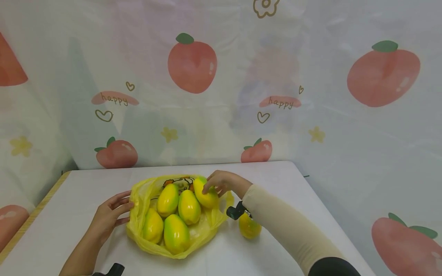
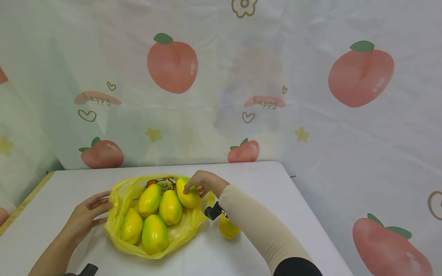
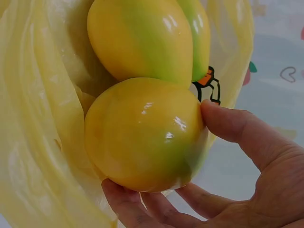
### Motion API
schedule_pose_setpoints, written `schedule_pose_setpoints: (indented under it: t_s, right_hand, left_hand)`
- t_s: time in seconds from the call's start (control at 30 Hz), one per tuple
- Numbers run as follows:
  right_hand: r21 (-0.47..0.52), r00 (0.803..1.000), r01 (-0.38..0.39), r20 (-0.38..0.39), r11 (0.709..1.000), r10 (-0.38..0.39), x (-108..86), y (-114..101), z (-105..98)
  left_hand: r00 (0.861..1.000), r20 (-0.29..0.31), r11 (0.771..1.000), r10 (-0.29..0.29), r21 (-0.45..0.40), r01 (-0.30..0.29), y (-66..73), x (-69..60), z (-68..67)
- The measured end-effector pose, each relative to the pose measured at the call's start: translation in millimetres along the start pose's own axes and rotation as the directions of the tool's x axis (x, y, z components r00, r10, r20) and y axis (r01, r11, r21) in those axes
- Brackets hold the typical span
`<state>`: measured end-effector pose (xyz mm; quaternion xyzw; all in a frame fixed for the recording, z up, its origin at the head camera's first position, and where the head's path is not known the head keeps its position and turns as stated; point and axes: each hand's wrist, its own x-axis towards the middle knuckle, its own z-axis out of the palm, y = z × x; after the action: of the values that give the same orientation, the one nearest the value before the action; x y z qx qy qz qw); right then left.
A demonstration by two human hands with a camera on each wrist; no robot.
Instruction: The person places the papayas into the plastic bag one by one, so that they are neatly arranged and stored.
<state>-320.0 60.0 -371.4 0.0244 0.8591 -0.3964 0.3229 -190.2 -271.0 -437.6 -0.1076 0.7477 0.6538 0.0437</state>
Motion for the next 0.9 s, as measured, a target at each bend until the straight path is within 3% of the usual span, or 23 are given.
schedule_pose_setpoints:
  t_s: [0.53, 0.9]
  right_hand:
    - [-0.117, 0.996, 0.022, -0.082, 0.993, -0.032, 6.6, -1.7, 16.9]
    - [-0.131, 0.996, 0.029, -0.079, 0.991, -0.039, 10.9, -0.7, 22.1]
  left_hand:
    - [1.000, 0.000, 1.000, -0.013, -0.012, 0.013, -2.4, 2.2, 2.2]
    - [1.000, 0.004, 1.000, -0.013, 0.014, 0.013, -3.5, 3.5, 2.0]
